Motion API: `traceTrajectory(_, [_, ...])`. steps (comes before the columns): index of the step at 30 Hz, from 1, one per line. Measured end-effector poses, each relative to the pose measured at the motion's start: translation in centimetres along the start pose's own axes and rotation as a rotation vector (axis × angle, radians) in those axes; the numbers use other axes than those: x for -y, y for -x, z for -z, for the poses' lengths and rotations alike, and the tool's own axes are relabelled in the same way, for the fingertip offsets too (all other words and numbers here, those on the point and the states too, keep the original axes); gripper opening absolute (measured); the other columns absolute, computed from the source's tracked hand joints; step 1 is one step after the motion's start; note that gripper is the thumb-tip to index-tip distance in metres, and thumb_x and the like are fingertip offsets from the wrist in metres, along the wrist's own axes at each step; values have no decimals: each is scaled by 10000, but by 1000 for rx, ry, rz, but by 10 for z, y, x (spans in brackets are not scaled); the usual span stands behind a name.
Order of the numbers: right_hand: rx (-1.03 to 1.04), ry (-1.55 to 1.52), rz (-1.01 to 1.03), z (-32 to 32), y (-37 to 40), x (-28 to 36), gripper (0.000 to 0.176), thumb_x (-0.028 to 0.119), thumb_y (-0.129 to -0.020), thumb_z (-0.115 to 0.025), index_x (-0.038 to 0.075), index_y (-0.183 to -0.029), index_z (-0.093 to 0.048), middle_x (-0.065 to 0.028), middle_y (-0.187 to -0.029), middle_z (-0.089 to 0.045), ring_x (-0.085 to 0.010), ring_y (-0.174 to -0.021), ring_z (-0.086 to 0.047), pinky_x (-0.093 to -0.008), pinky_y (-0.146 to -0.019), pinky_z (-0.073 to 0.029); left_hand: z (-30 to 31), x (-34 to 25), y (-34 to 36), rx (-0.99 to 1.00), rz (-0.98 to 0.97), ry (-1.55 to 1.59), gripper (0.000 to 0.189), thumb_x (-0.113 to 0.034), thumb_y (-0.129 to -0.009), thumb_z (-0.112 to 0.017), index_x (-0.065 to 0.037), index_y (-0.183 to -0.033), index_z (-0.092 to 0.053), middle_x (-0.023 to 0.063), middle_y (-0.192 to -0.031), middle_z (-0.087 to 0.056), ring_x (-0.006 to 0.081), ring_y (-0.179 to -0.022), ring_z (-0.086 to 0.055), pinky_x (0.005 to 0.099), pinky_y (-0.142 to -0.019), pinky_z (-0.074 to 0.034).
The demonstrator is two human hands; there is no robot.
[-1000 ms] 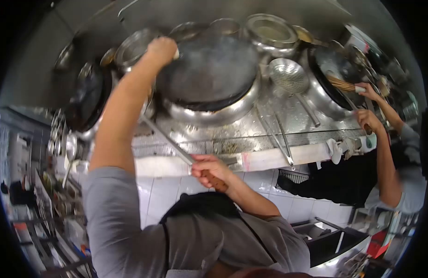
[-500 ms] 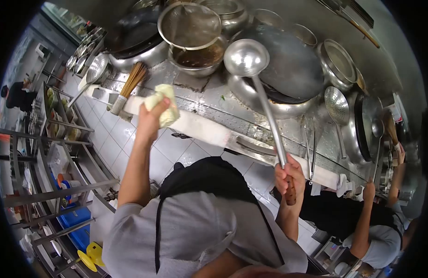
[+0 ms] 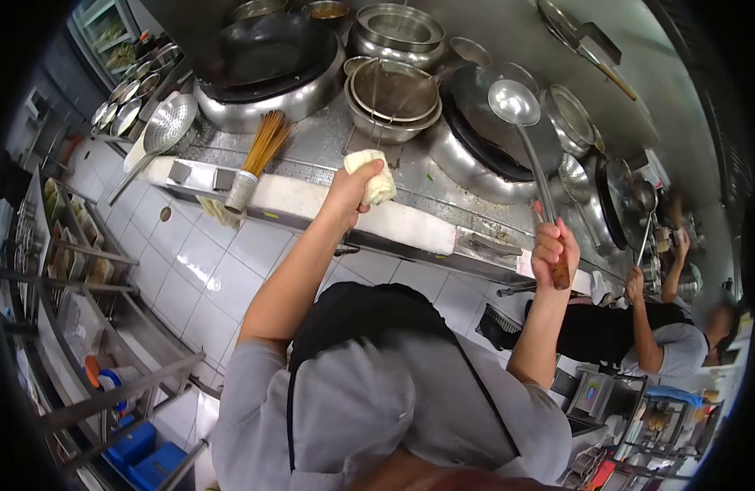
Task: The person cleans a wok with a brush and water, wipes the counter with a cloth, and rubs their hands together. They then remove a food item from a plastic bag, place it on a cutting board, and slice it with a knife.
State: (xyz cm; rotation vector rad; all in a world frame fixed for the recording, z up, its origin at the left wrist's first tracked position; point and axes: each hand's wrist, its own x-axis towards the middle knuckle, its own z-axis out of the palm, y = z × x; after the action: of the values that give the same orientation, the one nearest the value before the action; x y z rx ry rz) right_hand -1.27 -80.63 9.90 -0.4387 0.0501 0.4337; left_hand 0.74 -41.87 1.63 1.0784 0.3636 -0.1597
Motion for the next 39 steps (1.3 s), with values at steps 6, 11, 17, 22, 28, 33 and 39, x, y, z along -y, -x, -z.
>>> traceTrajectory(6, [-383, 783, 145, -73, -60, 38, 291, 171, -922, -604, 30, -1158, -507, -16, -682, -566, -83, -467, -506, -245, -365, -410, 16, -17, 13, 68, 39, 48, 222, -288, -890, -653, -99, -1002, -621, 10, -760, -651, 80, -517, -558, 212, -361, -270])
traceTrajectory(11, [-402, 1369, 221, -140, -182, 55, 203, 82, -870, -639, 27, -1042, -546, -4, -629, -566, -93, -425, -498, -256, -370, -401, 12, -14, 12, 65, 31, -11, 249, -302, -872, -664, -99, -1014, -639, -4, -771, -653, 69, -566, -571, 225, -387, -291])
traceTrajectory(17, [-280, 1719, 105, -180, -370, 27, 137, 2, -811, -602, -42, -685, -570, -112, -577, -573, -193, -432, -549, -332, -372, -416, 2, -16, 14, 4, 39, -12, 233, -275, -868, -677, -78, -976, -614, 14, -737, -619, 81, -489, -527, 217, -348, -297])
traceTrajectory(22, [-279, 2030, 40, -150, -514, -11, 135, -24, -788, -605, -31, -661, -560, -129, -561, -559, -220, -408, -539, -343, -346, -406, -6, -30, 19, -48, 91, -63, 224, -247, -866, -674, -66, -993, -638, 25, -746, -633, 89, -514, -541, 241, -368, -322])
traceTrajectory(28, [-324, 766, -106, -98, -608, -44, 243, -53, -774, -560, 52, -603, -423, -58, -538, -467, -216, -433, -514, -271, -393, -463, -9, -25, 14, -67, 103, -35, 260, -283, -865, -680, -70, -1004, -624, 26, -740, -621, 94, -516, -541, 233, -375, -343])
traceTrajectory(33, [-192, -337, 12, -109, -549, -40, 134, 5, -790, -511, 48, -670, -468, -63, -603, -512, -194, -502, -557, -259, -452, -543, -6, -19, 15, -39, 155, -27, 307, -350, -887, -665, -84, -1031, -613, 15, -777, -630, 95, -578, -568, 243, -419, -388])
traceTrajectory(39, [84, -613, -163, -104, -481, 12, 120, -31, -705, -489, 16, -812, -464, -64, -701, -499, -178, -560, -547, -260, -471, -540, 12, -13, 23, 113, 64, 194, 455, -371, -928, -626, -17, -1207, -565, 84, -1038, -656, 184, -933, -651, 309, -822, -527])
